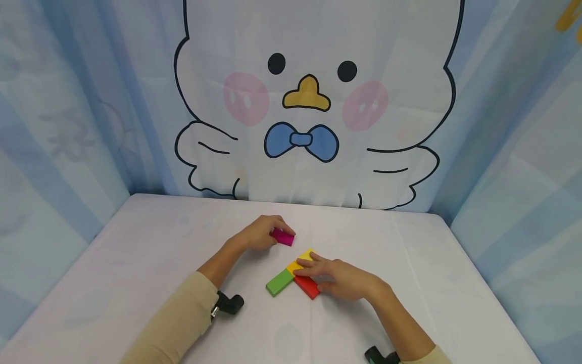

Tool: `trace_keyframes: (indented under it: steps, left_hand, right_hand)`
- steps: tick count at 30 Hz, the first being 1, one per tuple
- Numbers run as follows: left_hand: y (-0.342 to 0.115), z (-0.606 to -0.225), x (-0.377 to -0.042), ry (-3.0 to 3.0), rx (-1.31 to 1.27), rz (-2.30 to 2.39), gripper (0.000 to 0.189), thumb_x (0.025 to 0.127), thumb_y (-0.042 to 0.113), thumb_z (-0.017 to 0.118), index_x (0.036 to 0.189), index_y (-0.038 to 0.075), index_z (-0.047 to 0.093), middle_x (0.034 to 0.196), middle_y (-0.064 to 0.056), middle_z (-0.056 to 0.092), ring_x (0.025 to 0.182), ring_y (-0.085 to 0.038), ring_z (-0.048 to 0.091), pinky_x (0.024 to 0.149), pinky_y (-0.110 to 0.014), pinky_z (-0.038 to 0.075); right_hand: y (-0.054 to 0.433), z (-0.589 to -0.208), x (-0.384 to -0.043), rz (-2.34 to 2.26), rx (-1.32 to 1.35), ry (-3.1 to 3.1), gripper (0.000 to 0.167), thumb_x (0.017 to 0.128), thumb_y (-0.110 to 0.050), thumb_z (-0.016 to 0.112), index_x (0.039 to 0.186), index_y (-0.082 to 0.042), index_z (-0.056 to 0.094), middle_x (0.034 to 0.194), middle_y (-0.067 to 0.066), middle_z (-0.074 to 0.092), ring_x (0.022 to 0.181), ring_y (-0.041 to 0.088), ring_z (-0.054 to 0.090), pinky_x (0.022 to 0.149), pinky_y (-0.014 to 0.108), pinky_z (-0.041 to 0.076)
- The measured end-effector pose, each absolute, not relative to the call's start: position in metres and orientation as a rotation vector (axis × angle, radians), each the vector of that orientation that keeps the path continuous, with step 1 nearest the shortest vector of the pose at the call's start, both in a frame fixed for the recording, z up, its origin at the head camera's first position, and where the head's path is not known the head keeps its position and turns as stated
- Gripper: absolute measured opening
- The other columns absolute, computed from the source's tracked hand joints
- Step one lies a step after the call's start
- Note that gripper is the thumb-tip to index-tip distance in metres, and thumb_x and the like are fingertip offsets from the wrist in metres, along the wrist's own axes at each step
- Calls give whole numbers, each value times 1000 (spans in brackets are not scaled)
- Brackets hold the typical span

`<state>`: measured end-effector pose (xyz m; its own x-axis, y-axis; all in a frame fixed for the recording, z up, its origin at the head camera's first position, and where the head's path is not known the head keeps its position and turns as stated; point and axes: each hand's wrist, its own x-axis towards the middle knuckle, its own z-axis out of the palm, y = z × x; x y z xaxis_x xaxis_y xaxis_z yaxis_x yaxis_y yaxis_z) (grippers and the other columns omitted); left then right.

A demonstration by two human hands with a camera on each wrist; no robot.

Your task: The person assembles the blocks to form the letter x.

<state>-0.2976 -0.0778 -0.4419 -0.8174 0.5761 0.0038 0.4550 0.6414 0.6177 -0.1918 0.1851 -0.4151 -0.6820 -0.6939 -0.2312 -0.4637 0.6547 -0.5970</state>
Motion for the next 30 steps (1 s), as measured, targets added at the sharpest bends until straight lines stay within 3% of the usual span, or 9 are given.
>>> trace_keyframes:
  steps: [23, 30]
  left_hand:
    - [-82, -433, -285, 2633, 897, 882, 47, 89, -8, 71, 120, 27, 79, 120, 0, 68, 115, -20, 60, 98, -37, 59]
    - [-87, -434, -281, 2608, 953, 880, 48, 88, -10, 70, 118, 27, 80, 118, 1, 68, 114, -19, 60, 100, -38, 58]
  right_hand:
    - [185, -416, -193, -693, -892, 2445, 59, 101, -2, 62, 152, -30, 55, 167, -8, 38, 162, 29, 16, 124, 62, 28]
    - [186, -417, -193, -735, -921, 2422, 58, 101, 0, 61, 152, -27, 56, 168, -4, 38, 162, 34, 16, 123, 65, 26]
